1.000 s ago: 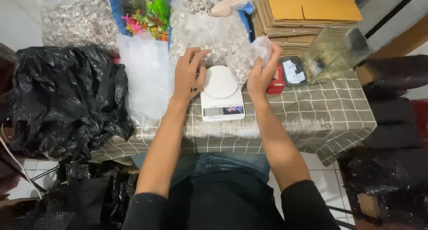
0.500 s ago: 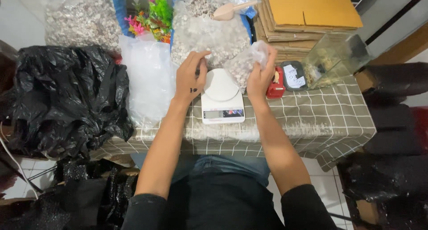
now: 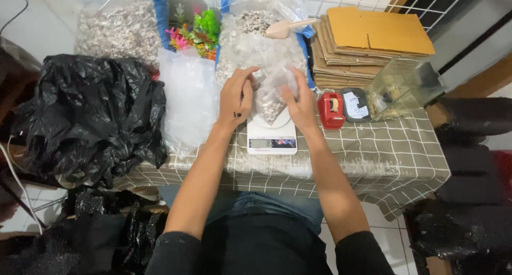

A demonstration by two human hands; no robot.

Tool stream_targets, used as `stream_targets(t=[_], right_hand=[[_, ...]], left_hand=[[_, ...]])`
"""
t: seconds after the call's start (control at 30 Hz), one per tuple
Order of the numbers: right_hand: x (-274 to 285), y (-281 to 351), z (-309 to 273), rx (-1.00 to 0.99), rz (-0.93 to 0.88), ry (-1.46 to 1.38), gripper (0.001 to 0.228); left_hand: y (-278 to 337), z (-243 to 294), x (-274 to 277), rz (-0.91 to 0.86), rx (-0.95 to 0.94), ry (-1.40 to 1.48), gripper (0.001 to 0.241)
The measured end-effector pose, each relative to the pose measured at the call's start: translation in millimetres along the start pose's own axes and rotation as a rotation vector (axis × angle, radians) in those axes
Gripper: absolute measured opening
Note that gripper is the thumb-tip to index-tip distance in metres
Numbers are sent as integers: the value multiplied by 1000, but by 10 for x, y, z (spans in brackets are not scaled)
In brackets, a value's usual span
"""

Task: Packaging and weighing aquarium gravel into small plastic bags using a scoop and a digital scale

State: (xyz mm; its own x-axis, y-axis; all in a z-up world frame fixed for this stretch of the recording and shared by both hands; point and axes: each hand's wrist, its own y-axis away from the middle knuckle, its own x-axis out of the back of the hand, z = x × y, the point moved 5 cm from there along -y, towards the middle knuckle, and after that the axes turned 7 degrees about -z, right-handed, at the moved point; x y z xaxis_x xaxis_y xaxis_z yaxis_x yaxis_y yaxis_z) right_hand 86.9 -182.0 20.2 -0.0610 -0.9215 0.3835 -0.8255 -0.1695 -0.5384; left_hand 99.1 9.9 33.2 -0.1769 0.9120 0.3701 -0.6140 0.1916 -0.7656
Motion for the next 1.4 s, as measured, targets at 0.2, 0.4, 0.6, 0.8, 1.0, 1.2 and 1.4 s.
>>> stream_targets(t=[0.2,0.4,0.6,0.8,1.0,1.2,1.4], right_hand=[[227,-12,151,-80,271,2,65],[410,-200,14,90,399,-61,33],[449,-1105,-105,201,116,368,12],[337,-1697,1380,-161,-87,838,44],[381,-1597,1408,-146,140,930,18],[388,-1299,839,-91,194,785,30],[406,-1284,449,285,221,592,23]], left_hand=[[-35,64,22,34,-14,-25,33],[-266,263,123,115,19,102,34],[-696,218,55,-277,234,-8,21],[-293,-437,-125,-97,-132,-237,16],[-321,-409,31,-25,38,-110,24],[-275,-408,-97,-37,-9,-95,23],[-300,-332,-110,-47,-15,-103,17]])
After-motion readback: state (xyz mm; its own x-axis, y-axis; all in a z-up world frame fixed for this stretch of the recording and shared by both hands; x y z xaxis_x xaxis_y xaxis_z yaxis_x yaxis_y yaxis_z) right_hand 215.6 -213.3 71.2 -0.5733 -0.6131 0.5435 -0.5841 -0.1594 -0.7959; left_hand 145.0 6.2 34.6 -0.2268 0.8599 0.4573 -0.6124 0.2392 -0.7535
